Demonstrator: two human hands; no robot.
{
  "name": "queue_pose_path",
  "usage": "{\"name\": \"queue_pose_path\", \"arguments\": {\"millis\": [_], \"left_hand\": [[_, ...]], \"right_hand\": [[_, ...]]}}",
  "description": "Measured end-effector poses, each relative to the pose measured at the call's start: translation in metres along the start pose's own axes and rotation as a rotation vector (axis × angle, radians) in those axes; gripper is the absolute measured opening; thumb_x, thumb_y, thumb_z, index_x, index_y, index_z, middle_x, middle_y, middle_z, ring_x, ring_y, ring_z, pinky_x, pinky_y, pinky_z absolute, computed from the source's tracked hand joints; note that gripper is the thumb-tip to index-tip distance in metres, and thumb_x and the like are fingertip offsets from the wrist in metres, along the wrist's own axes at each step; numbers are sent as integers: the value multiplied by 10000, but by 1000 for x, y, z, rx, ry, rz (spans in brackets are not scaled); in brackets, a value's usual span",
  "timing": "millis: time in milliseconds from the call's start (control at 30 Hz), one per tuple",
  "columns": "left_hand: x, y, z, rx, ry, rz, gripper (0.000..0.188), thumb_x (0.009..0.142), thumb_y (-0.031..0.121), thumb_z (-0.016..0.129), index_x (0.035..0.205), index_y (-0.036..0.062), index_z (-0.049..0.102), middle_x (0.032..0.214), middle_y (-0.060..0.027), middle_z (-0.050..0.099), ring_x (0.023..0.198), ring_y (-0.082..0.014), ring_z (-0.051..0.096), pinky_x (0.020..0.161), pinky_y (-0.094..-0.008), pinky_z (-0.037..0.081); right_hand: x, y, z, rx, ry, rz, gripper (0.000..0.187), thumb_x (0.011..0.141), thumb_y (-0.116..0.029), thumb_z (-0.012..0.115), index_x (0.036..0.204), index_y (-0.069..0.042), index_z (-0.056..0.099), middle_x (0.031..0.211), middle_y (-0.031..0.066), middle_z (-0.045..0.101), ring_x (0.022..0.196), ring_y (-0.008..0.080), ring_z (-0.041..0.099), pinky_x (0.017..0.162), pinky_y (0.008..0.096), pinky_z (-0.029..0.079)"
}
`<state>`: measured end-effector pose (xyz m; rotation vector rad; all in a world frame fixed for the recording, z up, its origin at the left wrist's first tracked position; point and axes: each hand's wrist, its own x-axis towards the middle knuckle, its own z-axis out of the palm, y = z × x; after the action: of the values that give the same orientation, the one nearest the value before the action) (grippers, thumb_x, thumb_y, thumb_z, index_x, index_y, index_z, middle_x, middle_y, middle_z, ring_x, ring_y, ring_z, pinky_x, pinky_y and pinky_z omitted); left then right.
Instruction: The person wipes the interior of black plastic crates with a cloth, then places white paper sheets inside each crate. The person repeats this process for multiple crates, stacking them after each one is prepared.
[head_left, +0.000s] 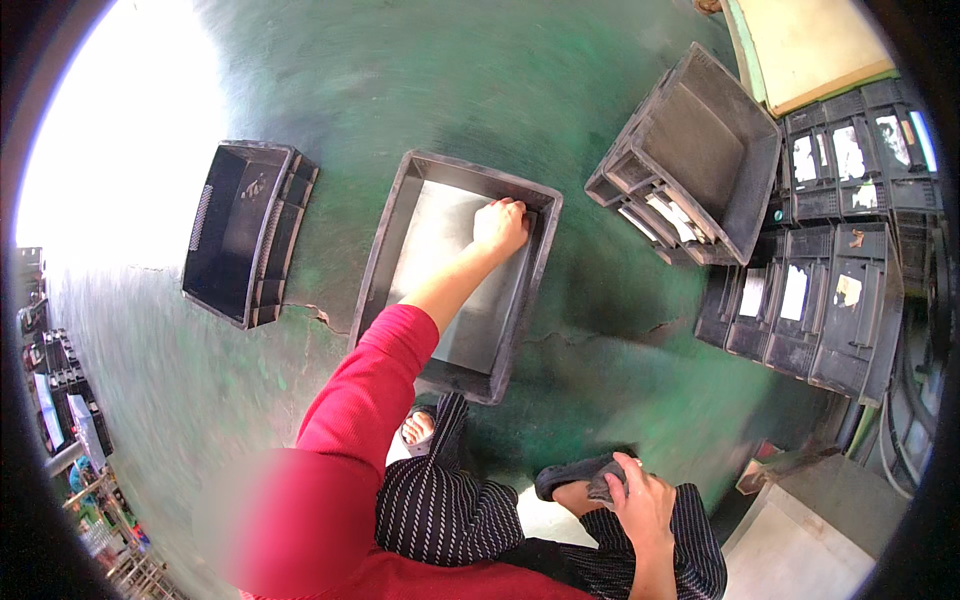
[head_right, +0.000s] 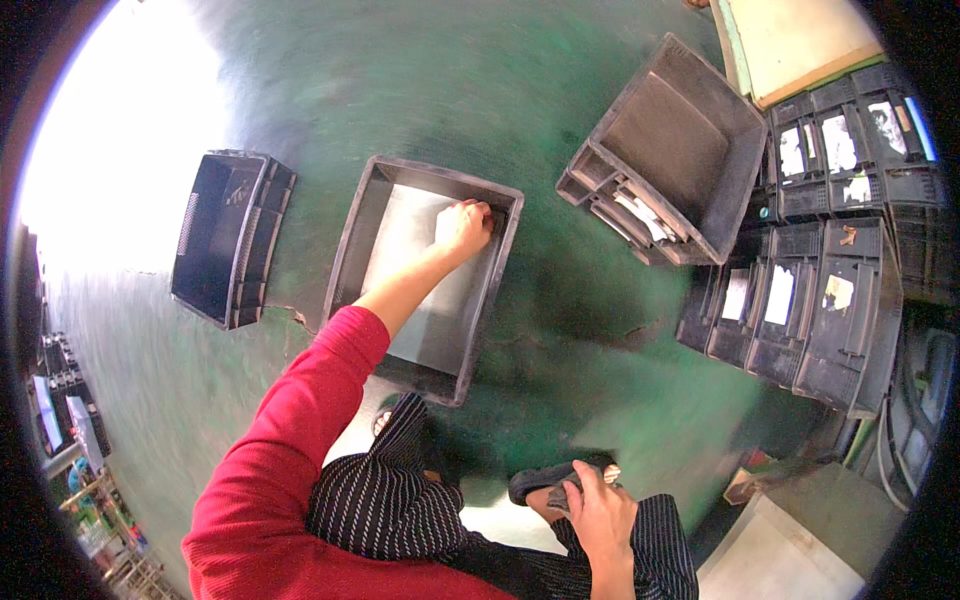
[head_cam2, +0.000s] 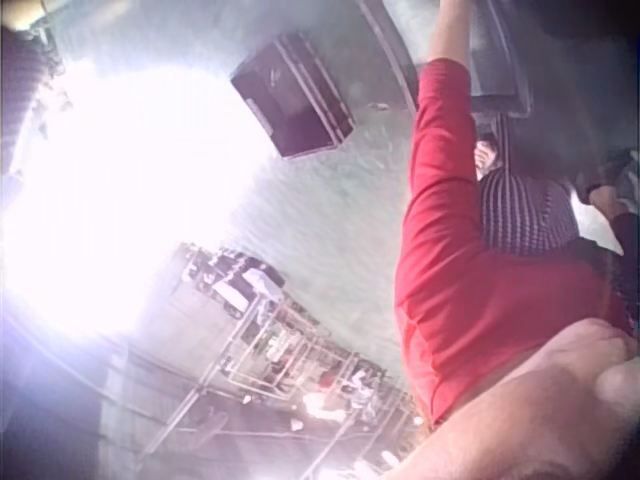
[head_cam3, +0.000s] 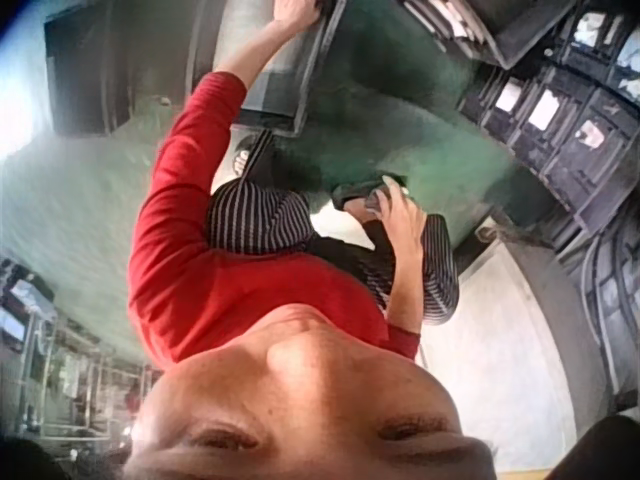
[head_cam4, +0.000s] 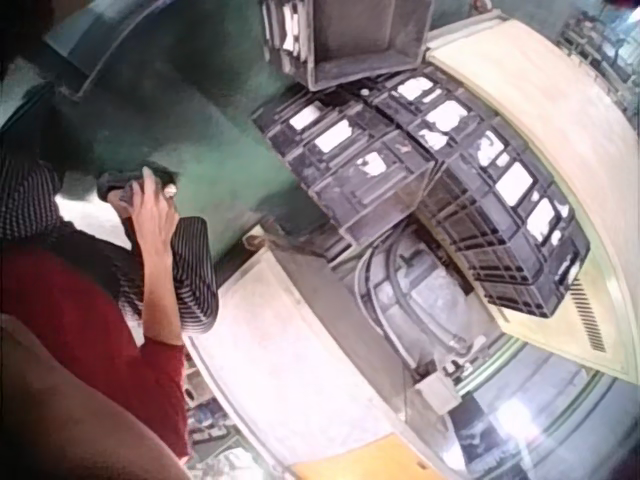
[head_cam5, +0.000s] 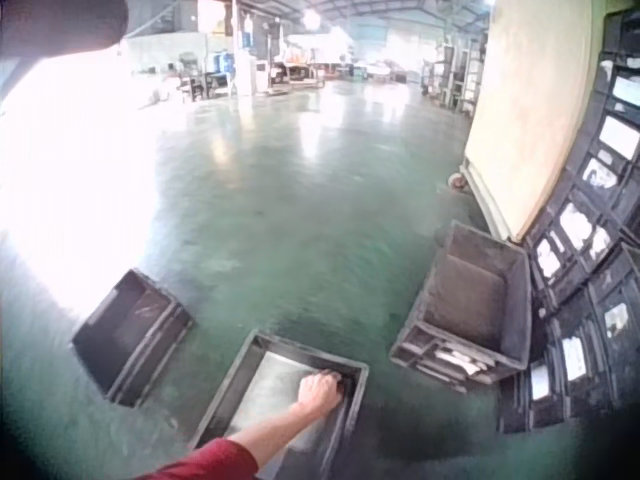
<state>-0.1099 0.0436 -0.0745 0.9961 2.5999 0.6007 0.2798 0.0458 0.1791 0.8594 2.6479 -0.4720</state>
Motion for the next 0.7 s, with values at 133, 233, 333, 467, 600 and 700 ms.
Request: {"name": "queue_pose_path", "arguments": {"millis": [133,233,333,467,600,700], "left_hand": [[3,11,18,-83,54,-279,234,747,273,666,866,72,684,911,-160,689,855,-320,672,771,-397,537],[9,12,25,-32,35,-325,268,748,281,678,867,41,679,901,-177,688,849,-312,679,755,-386,546],[13,13,25,-28,-7,-377,301,746,298,693,863,22,673,906,-185,687,868,-305,680,772,-378,547],[15,15,18,-57,-66,-447,308,737,306,715,871,31,675,893,-179,691,865,-307,683,784,-384,545],[10,23,9,-218,-48,-514,312,724,311,731,879,47,675,988,-175,679,927,-314,666,813,-395,531],[-12,10,0,-189,-22,-286,424,742,341,717,1047,54,648,1254,-175,562,1159,-331,543,905,-478,473]], "right_hand": [[-2,-2,3,40,-14,22,303,773,-186,718,1055,-113,635,745,154,663,661,334,648,595,412,501],[-2,-2,4,45,-19,35,300,768,-179,721,1048,-111,636,736,149,661,655,330,647,591,408,501],[-1,-2,4,48,-29,42,301,766,-175,721,1047,-110,637,734,144,660,645,326,645,583,404,499],[-1,2,9,46,-61,8,310,779,-203,697,1064,-105,624,855,99,689,650,313,645,593,391,510],[1,1,8,26,-83,23,308,790,-213,689,1070,-105,623,888,99,690,655,310,648,596,391,512],[1,1,4,7,-94,31,307,793,-221,687,1073,-111,624,898,96,689,651,308,647,593,394,511]]}}
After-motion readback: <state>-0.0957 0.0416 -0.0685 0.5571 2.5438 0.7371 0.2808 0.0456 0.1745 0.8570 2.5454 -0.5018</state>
